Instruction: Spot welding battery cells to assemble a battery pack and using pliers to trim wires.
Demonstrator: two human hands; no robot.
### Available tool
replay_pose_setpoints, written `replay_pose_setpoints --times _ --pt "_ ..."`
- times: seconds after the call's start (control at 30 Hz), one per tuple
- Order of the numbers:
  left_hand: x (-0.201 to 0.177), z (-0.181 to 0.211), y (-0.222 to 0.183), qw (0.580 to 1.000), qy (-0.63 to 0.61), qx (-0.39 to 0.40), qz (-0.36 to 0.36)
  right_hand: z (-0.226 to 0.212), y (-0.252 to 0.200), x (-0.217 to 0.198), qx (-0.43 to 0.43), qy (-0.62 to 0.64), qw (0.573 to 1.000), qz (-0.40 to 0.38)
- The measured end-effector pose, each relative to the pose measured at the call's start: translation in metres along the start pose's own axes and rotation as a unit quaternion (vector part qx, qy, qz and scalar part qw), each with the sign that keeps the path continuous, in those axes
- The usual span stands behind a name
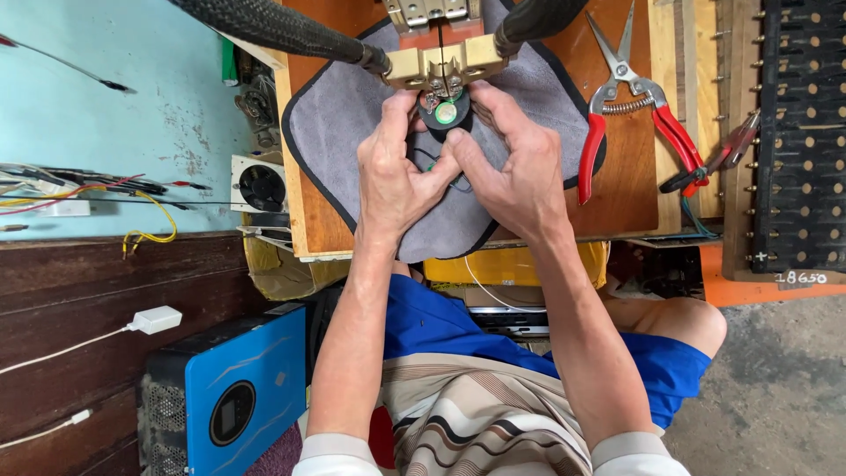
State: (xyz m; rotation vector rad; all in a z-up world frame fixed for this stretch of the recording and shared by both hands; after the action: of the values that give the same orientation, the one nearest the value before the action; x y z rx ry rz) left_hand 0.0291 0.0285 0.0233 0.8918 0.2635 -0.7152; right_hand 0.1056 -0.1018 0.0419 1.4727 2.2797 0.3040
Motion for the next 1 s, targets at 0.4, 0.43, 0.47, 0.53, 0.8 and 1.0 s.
replay_pose_setpoints --times 0.4,0.43,0.47,0.53,0.8,1.0 --pt "-0.0015 0.0016 0.0007 1.000 -0.008 0.001 -0.004 -0.0041 0.0016 0.0007 -0.014 0.008 1.000 -0.011" --pt "-0.0017 0.0008 0.0000 1.000 -0.008 0.000 -0.004 -0.0038 0.0015 0.0006 -0.014 0.008 1.000 -0.012" --pt "-0.0016 0.0001 -0.0006 1.000 -0.012 -0.001 -0.008 -0.0036 0.0014 0.0004 -0.014 0.006 1.000 -0.012" --pt "-0.0019 0.0016 0.0005 1.000 -0.017 -0.001 -0.011 -0.0017 0.0013 0.0004 -0.014 0.003 1.000 -0.012" --pt "-0.0041 0.0048 0.0039 0.999 -0.031 -0.022 -0.011 -0.0015 0.0011 -0.0024 -0.017 -0.025 0.999 -0.009" --pt "-0.0039 0.0042 0.0036 0.999 -0.029 -0.020 -0.016 0.0012 0.0004 -0.0025 -0.018 -0.028 0.999 -0.008"
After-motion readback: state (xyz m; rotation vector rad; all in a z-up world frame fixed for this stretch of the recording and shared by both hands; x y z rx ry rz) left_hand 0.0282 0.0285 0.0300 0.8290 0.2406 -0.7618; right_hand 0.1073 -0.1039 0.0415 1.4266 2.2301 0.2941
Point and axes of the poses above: each hand's wrist, its own y-axis towards the middle knuckle, its own x-axis out of the palm, z = x × y, the point moved 5 cm from there along y, towards the middle knuckle, and after that the axes turned 11 degrees about z, right-handed, at the moved point
